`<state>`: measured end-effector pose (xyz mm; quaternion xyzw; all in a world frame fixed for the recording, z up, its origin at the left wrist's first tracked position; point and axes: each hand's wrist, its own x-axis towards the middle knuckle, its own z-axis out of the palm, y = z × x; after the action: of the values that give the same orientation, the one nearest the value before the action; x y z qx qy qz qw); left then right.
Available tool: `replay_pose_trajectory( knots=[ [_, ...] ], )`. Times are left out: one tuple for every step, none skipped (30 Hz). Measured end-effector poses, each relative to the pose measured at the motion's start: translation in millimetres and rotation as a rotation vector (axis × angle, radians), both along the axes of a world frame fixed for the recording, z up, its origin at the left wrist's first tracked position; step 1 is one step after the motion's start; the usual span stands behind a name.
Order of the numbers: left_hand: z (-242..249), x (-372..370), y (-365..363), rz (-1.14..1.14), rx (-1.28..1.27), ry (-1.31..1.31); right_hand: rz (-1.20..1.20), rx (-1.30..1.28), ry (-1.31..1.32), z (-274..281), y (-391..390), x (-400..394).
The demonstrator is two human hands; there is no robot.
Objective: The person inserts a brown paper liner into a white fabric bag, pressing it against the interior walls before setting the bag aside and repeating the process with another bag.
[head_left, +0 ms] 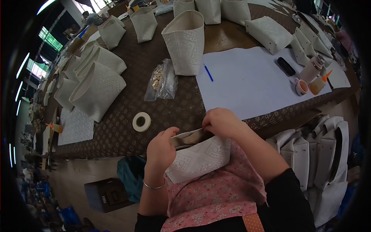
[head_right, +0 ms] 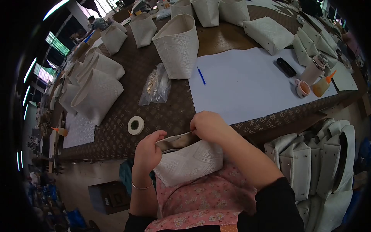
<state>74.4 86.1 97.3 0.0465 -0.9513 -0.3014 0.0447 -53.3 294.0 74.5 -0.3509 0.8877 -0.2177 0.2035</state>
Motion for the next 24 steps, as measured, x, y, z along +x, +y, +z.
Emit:
replay_pose_trajectory(
  knots=[
    [1, 1, -2, -0.011, 0.008, -0.021, 0.009, 0.023, 0.034, -4, -3, 0],
    [2, 1, -3, -0.022, 0.015, -0.042, 0.012, 0.021, 0.033, -7, -3, 0],
    [2, 2, -4, -0.018, 0.014, -0.044, 0.012, -0.003, 0.041, -9, -3, 0],
    [3, 2, -4, -0.019, 0.032, -0.060, 0.013, -0.027, 0.048, -11, -2, 0],
    [3, 2, -5, -0.020, 0.051, -0.076, 0.015, -0.028, 0.047, -12, -3, 1],
    [3, 2, -5, -0.018, 0.050, -0.077, 0.021, -0.024, 0.072, -12, -3, 1],
    [2, 2, -4, -0.009, 0.039, -0.077, 0.024, -0.021, 0.099, -13, -3, 1],
    [2, 1, -4, -0.001, 0.027, -0.077, 0.022, -0.020, 0.099, -11, -4, 3],
    [1, 0, -4, -0.004, 0.028, -0.076, 0.027, -0.011, 0.092, -8, -6, 5],
    [0, 0, -4, 0.005, 0.013, -0.069, 0.032, -0.001, 0.085, -5, -9, 8],
    [-1, 0, -4, 0.015, -0.002, -0.063, 0.031, 0.000, 0.085, -5, -11, 11],
    [-2, 0, -4, 0.014, -0.002, -0.063, 0.049, -0.043, 0.085, -5, -14, 15],
    [-2, 0, -5, 0.014, -0.008, -0.070, 0.069, -0.086, 0.085, -5, -16, 17],
    [-3, 0, -6, 0.016, -0.015, -0.077, 0.071, -0.087, 0.083, -7, -17, 16],
    [-4, 1, -7, 0.020, -0.016, -0.078, 0.072, -0.079, 0.080, -10, -17, 14],
    [-6, 2, -9, 0.011, 0.007, -0.073, 0.073, -0.071, 0.077, -13, -18, 13],
    [-7, 3, -10, 0.003, 0.029, -0.067, 0.076, -0.073, 0.076, -16, -18, 12],
    [-6, 4, -10, 0.007, 0.028, -0.067, 0.076, -0.075, 0.068, -18, -18, 12],
    [-4, 4, -8, 0.011, 0.033, -0.070, 0.074, -0.076, 0.061, -18, -18, 11],
    [-3, 4, -8, 0.012, 0.038, -0.071, 0.075, -0.077, 0.063, -17, -19, 11],
    [-3, 4, -8, 0.012, 0.038, -0.069, 0.068, -0.069, 0.059, -16, -20, 12],
    [-5, 4, -9, 0.012, 0.044, -0.058, 0.059, -0.060, 0.056, -15, -20, 13],
    [-7, 5, -10, 0.012, 0.051, -0.048, 0.058, -0.057, 0.059, -12, -22, 14],
    [-7, 5, -9, 0.010, 0.054, -0.046, 0.092, -0.055, 0.063, -8, -25, 16]
  ],
)
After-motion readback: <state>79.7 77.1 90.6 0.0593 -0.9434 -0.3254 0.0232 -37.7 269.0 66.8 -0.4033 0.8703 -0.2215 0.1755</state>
